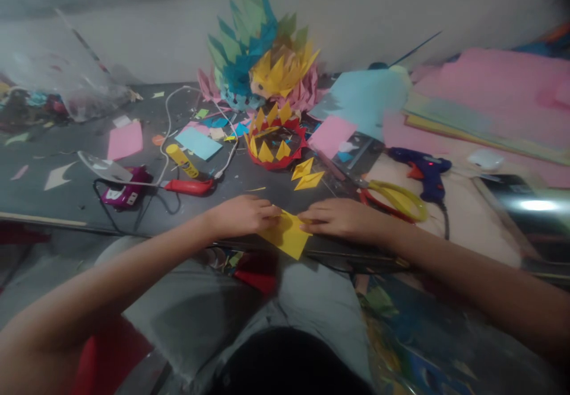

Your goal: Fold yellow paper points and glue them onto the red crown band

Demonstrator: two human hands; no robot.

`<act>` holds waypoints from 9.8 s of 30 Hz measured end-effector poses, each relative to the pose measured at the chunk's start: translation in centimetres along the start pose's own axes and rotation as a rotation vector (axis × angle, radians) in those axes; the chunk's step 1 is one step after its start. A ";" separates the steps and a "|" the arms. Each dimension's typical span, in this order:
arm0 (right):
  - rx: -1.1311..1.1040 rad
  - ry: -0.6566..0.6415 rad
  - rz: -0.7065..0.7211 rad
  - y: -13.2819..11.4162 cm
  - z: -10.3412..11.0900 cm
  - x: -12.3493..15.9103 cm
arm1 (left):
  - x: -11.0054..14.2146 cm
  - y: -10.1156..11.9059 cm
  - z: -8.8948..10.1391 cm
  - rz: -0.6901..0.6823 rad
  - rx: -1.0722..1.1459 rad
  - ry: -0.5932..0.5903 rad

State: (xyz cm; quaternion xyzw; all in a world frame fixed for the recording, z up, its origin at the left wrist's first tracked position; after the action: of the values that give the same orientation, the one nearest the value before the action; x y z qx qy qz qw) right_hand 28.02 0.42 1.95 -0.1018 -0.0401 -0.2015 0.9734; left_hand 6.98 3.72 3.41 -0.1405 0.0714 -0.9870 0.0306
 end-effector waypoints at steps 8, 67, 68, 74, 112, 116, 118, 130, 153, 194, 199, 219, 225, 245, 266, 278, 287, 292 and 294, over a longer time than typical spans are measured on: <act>0.144 0.006 0.026 -0.3 -0.4 -0.8 | -0.7 1.2 -0.1 -0.006 0.045 0.044; -0.527 0.657 -0.966 -3.3 0.0 -2.2 | -1.7 1.2 0.1 0.902 1.152 0.338; -0.464 0.612 -0.977 -3.0 -0.2 -2.4 | -1.8 1.1 0.1 0.952 1.081 0.291; -0.143 0.518 -0.821 -2.5 -1.4 -3.0 | -2.5 2.1 -0.5 1.064 0.642 0.259; -0.002 0.381 -0.315 -2.1 -1.3 -1.9 | -1.9 3.8 -1.8 0.543 0.363 0.380; -0.009 0.368 -0.310 -2.0 -1.3 -2.0 | -1.9 3.8 -1.8 0.552 0.358 0.370; -0.002 0.371 -0.306 -2.0 -1.4 -1.9 | -2.0 3.8 -1.8 0.554 0.356 0.369; -0.020 0.362 -0.307 -2.0 -1.5 -1.9 | -1.9 3.8 -1.7 0.554 0.333 0.404; -0.088 0.208 -0.566 -3.6 0.0 -1.7 | -2.8 4.4 0.4 0.542 0.387 0.150; -0.356 0.371 -0.603 0.5 0.0 -1.9 | -3.6 1.4 0.4 0.753 0.840 0.199; -0.320 0.594 -0.886 -1.6 0.0 1.3 | -4.0 0.5 1.0 0.831 0.910 0.066; -0.985 0.873 -0.948 -3.9 -0.9 0.8 | -4.3 2.5 1.1 0.723 1.522 0.656; -0.929 0.573 -0.807 -2.2 0.4 -1.4 | -1.7 3.1 -0.4 0.999 1.413 0.679; -0.122 0.383 -0.422 -1.3 -0.9 -3.3 | -1.1 2.8 -1.7 0.749 0.543 0.431; 0.040 0.358 -0.174 -0.3 -1.0 -3.1 | -0.7 2.9 -2.3 0.542 0.463 0.470; -0.106 0.366 -0.180 0.1 -1.1 -3.0 | -0.7 3.0 -2.5 0.564 0.430 0.478; -0.168 0.370 -0.183 0.1 -1.2 -2.9 | -0.6 3.0 -2.5 0.565 0.455 0.476; -0.115 0.342 -0.165 0.1 -1.2 -3.0 | -0.6 3.1 -2.4 0.571 0.450 0.480; -0.095 0.333 -0.164 0.1 -1.1 -3.0 | -0.6 3.1 -2.3 0.570 0.440 0.476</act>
State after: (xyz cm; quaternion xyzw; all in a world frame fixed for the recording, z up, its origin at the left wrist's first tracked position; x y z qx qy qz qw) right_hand 25.31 1.41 0.47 -0.1091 0.1228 -0.2956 0.9411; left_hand 7.03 1.02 0.59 0.1264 -0.0998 -0.9357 0.3139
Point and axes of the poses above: each hand's wrist, its own x-axis away from the middle knuckle, its own z-axis out of the back of the hand, y = z × x, the point moved 3 cm from there along -x, towards the middle knuckle, and after that the axes turned 14 degrees about -y, right-handed, at the moved point
